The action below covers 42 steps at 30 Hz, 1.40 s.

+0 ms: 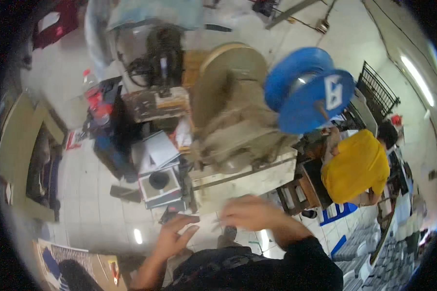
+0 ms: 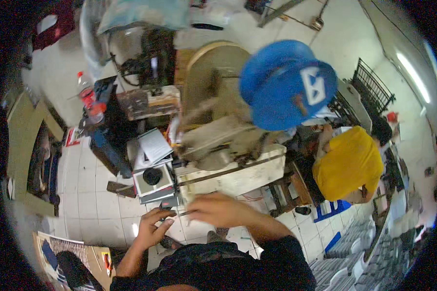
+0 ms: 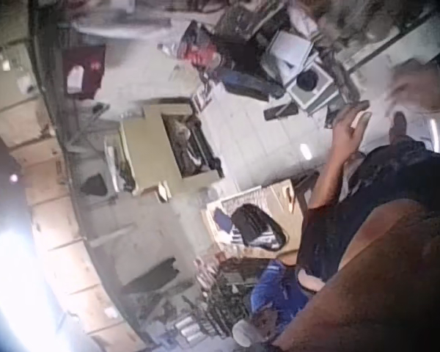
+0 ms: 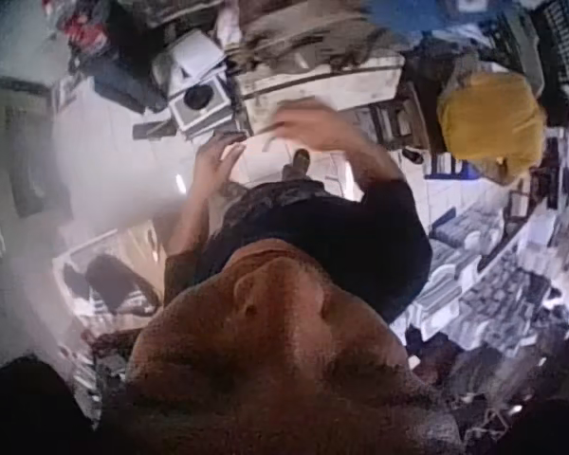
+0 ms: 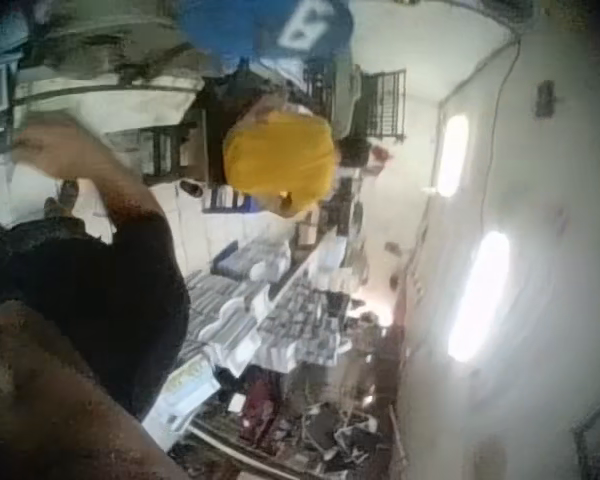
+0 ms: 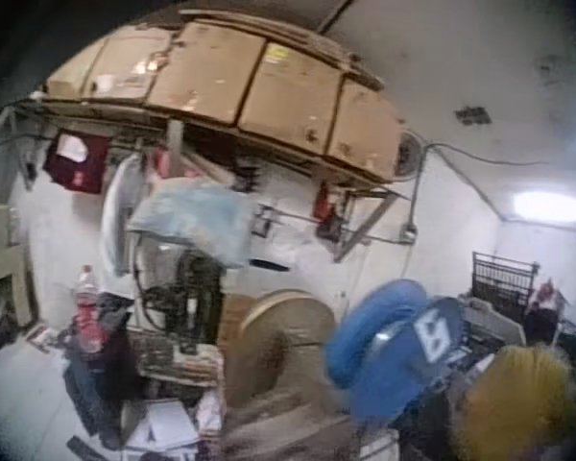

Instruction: The person cuts wire on a spool using pliers, mounts the wire spool onto a binding machine, and secures it in place using a metal rod.

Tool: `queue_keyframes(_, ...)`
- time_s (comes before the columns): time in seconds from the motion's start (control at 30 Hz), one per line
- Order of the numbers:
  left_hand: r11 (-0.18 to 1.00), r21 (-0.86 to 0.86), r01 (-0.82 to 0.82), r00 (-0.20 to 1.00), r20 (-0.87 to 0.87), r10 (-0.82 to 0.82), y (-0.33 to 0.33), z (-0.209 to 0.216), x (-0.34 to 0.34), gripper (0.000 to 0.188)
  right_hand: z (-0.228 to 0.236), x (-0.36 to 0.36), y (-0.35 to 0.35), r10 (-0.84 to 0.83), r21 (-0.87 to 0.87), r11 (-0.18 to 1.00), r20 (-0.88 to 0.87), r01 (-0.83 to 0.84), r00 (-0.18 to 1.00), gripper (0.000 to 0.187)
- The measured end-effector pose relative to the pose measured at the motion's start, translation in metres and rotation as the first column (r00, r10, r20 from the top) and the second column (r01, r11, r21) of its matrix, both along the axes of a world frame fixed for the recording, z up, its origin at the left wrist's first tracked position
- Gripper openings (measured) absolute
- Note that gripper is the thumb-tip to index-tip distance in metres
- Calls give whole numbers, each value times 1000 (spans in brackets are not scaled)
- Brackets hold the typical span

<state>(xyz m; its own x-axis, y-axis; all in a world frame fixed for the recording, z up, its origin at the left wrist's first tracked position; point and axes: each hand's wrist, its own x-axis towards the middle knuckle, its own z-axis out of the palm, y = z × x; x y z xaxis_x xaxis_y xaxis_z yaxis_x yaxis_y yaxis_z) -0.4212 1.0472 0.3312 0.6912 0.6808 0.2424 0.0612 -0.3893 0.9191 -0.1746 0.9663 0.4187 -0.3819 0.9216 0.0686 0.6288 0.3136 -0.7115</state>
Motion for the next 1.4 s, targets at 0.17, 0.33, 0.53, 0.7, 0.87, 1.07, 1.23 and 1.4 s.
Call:
queue_keyframes(0.17,787,611,82,944,204,-258,-31,85,163,22,125,156,-124,-702,562,303,-415,770,579,26)
queue_keyframes(0.33,681,656,-326,911,410,41,-27,187,300,14,193,237,-75,-509,674,238,-527,699,681,25)
queue_keyframes(0.53,586,659,-471,880,397,260,-17,202,350,15,204,274,-44,-441,635,533,-355,559,824,24)
queue_keyframes(0.7,588,625,-514,858,376,350,-26,199,362,16,203,282,-41,-373,630,589,-343,506,862,23)
queue_keyframes(0.87,641,622,-450,893,288,347,-31,201,365,17,200,286,-35,-345,648,603,-314,466,884,21)
queue_keyframes(1.07,626,660,-417,908,262,328,-27,209,369,18,212,287,-31,-366,682,609,-210,404,907,21)
queue_keyframes(1.23,642,657,-394,912,195,360,-24,207,371,17,223,287,-27,-415,653,630,-174,420,893,25)
queue_keyframes(1.4,638,667,-384,917,195,348,-22,207,370,15,234,280,-29,-539,630,626,-76,460,839,31)
